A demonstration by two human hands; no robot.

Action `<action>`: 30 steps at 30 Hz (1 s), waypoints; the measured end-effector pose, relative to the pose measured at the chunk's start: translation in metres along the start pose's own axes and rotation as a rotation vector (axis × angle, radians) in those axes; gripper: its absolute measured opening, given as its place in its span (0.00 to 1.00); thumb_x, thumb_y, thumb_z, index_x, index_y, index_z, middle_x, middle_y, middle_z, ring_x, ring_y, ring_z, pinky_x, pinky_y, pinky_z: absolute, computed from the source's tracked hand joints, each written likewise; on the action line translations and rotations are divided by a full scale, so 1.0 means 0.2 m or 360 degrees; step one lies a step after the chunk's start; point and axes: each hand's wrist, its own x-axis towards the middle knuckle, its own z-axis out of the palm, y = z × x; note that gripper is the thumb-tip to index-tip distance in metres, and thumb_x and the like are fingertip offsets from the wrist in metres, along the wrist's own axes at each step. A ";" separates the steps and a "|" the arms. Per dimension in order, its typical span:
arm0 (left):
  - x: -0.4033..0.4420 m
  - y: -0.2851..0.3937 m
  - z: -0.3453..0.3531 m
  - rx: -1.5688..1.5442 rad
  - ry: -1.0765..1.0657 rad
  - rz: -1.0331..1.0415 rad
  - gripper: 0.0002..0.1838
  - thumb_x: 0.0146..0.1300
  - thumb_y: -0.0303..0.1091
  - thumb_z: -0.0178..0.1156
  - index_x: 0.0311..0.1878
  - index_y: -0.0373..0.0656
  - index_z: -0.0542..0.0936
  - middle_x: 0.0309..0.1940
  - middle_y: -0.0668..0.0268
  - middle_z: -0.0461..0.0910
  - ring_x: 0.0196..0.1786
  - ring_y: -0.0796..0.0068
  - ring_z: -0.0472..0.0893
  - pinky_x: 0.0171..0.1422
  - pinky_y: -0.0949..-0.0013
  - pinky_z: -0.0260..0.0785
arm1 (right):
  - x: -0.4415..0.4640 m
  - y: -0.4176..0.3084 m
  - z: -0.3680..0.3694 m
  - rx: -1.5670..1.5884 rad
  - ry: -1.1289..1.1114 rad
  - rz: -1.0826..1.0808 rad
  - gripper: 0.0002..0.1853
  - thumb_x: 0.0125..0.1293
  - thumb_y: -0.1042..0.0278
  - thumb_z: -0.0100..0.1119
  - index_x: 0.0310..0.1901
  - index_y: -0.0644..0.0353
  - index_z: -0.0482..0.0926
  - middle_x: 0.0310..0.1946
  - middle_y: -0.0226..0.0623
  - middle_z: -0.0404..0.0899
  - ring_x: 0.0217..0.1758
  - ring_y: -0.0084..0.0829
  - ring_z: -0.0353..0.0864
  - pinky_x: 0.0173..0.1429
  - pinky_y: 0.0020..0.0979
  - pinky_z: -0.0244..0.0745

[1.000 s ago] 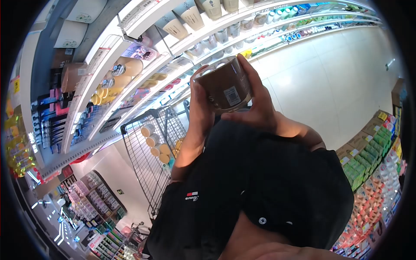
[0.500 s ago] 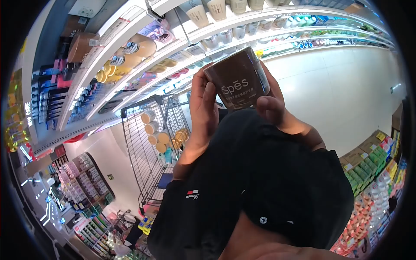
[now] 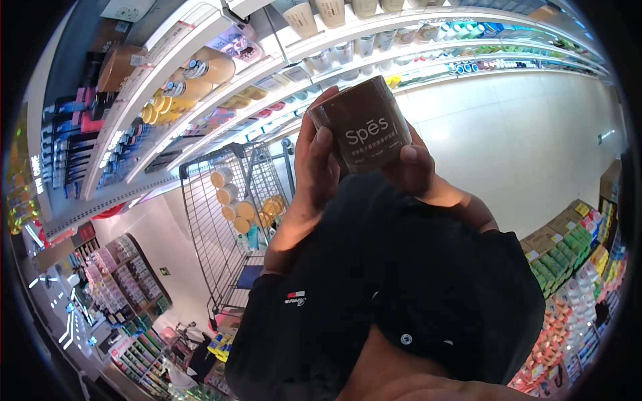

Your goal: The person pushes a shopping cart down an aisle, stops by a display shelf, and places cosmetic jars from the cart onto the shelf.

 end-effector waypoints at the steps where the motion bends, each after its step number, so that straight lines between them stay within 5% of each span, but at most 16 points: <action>1: -0.01 -0.02 -0.01 -0.0001 0.0017 -0.0003 0.42 0.71 0.56 0.57 0.76 0.34 0.58 0.68 0.52 0.69 0.70 0.62 0.71 0.76 0.59 0.61 | 0.00 -0.01 0.01 0.0000 -0.0036 0.0019 0.53 0.59 0.47 0.65 0.78 0.65 0.48 0.68 0.49 0.67 0.70 0.39 0.71 0.73 0.41 0.67; 10: 0.02 -0.06 0.02 0.0114 0.0071 0.0080 0.40 0.72 0.62 0.54 0.71 0.37 0.63 0.62 0.56 0.73 0.65 0.66 0.75 0.69 0.63 0.68 | 0.00 -0.01 -0.03 0.0091 -0.0079 0.0121 0.47 0.64 0.41 0.61 0.75 0.63 0.54 0.64 0.44 0.71 0.66 0.35 0.74 0.68 0.41 0.69; 21: 0.05 -0.13 0.04 0.0022 0.0147 -0.0070 0.30 0.79 0.53 0.46 0.72 0.39 0.63 0.63 0.59 0.73 0.64 0.71 0.74 0.69 0.66 0.66 | -0.04 -0.05 -0.09 0.0138 -0.0086 0.0051 0.43 0.71 0.44 0.56 0.76 0.63 0.53 0.66 0.44 0.70 0.69 0.37 0.72 0.72 0.42 0.66; 24: 0.06 -0.15 0.04 0.0048 0.0170 -0.0056 0.30 0.80 0.53 0.41 0.70 0.38 0.67 0.62 0.56 0.78 0.64 0.63 0.78 0.70 0.58 0.69 | -0.04 -0.08 -0.09 0.0121 -0.0084 0.0073 0.40 0.74 0.45 0.53 0.76 0.64 0.53 0.66 0.44 0.70 0.69 0.36 0.72 0.72 0.42 0.66; 30: 0.10 -0.15 0.08 0.0060 0.0283 -0.0059 0.29 0.80 0.53 0.41 0.70 0.38 0.67 0.60 0.57 0.79 0.63 0.64 0.79 0.70 0.59 0.70 | -0.05 -0.06 -0.15 0.0127 -0.0016 0.0144 0.37 0.77 0.44 0.49 0.75 0.64 0.55 0.66 0.44 0.71 0.68 0.35 0.73 0.72 0.42 0.67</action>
